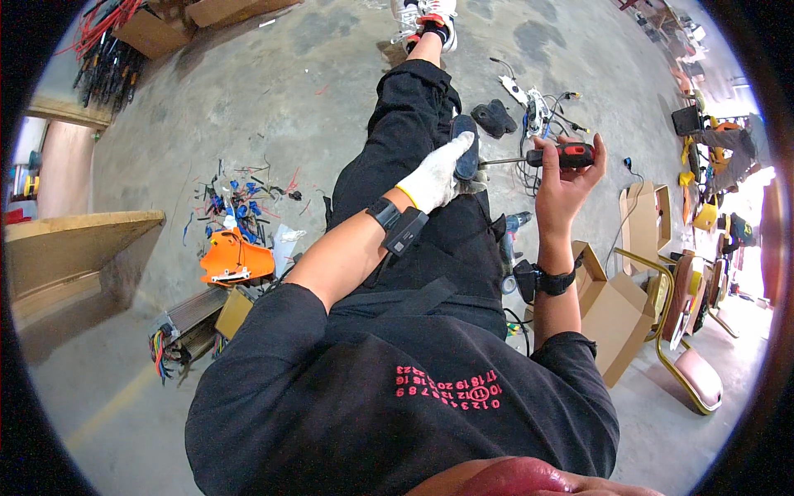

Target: Disassembling and inspecting an electronic component using a screwdriver.

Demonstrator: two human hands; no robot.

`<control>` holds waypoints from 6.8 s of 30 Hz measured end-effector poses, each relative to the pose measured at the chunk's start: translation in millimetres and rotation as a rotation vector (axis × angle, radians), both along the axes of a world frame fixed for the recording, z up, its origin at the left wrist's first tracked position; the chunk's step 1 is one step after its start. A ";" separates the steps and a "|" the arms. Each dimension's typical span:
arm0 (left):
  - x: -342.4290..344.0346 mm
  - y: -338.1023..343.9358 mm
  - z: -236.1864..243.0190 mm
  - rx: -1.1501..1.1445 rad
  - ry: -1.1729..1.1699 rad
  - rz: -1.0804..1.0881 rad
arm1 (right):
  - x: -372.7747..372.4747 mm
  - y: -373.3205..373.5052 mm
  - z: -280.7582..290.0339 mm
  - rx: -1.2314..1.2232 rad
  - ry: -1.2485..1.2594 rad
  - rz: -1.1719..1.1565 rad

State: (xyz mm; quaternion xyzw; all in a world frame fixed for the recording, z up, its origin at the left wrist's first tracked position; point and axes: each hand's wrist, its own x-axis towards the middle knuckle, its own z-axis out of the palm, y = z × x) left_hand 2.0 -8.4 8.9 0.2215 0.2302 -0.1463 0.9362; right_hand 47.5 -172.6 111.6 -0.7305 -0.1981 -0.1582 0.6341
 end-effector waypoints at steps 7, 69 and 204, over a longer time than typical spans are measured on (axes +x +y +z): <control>-1.0 -1.8 3.1 0.014 -0.015 0.001 | -1.6 -3.1 -3.6 0.033 -0.005 0.016; -2.8 -0.2 -15.4 0.244 0.037 -0.041 | -2.9 8.3 68.9 -1.027 0.098 0.042; -6.8 -0.7 0.7 0.240 0.034 -0.133 | 9.4 0.9 75.1 -1.214 0.038 0.065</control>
